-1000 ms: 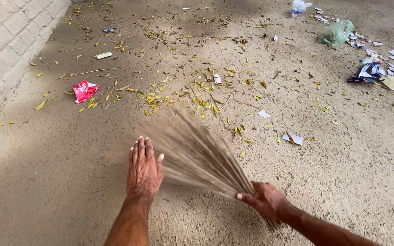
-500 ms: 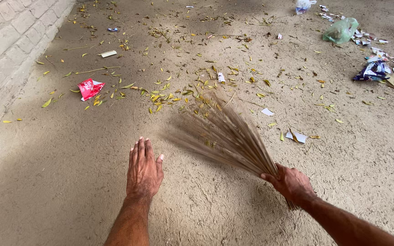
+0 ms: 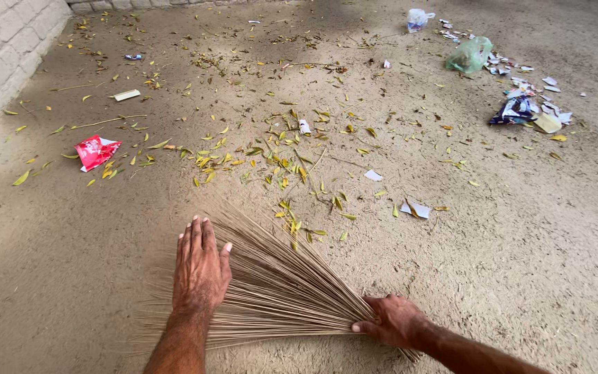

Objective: The person sweeps the outdoor ground using a handheld stick broom and tightens the broom bundle by hand.

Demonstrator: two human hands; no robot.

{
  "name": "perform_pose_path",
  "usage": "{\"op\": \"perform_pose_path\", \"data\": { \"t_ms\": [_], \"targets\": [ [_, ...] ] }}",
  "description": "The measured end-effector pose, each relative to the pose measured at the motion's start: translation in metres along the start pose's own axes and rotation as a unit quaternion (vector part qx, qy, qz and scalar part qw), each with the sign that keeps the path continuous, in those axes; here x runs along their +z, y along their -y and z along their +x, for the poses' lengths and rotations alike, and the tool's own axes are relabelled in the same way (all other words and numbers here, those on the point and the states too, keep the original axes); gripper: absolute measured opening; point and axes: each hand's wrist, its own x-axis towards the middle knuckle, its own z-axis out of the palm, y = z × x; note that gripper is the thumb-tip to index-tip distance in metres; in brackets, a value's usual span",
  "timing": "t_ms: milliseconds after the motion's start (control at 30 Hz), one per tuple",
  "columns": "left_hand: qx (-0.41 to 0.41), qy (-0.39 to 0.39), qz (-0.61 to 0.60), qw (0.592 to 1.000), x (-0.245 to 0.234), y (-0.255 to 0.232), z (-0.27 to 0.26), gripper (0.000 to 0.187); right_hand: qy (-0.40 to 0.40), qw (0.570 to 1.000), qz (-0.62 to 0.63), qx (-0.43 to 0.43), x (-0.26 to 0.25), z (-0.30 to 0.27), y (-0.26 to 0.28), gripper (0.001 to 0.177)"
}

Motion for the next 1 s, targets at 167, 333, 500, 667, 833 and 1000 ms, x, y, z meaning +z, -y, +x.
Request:
{"op": "perform_pose_path", "data": {
  "t_ms": [167,333,500,667,833,1000],
  "targets": [
    [0.0,0.011,0.026,1.0,0.008,0.004,-0.001,0.071,-0.096,0.993,0.033,0.059,-0.023,0.004,-0.026,0.082],
    [-0.018,0.039,0.024,0.999,0.008,0.008,-0.001,0.071,-0.182,0.965,0.109,0.152,-0.06,0.021,-0.054,0.078],
    [-0.026,0.046,0.027,0.998,0.011,0.011,0.001,0.071,-0.216,0.955,0.106,0.171,-0.082,0.024,-0.06,0.077],
    [-0.008,0.029,0.033,0.999,0.018,0.006,0.005,0.073,-0.178,0.934,0.304,0.056,-0.052,0.009,-0.038,0.078],
    [-0.014,0.029,0.018,0.999,0.017,-0.003,0.009,0.071,-0.09,0.98,0.166,0.054,-0.027,0.004,-0.01,0.079],
    [-0.008,0.05,0.016,0.999,0.017,-0.008,0.01,0.071,-0.093,0.987,0.111,0.068,-0.028,0.027,-0.016,0.079]
  ]
}}
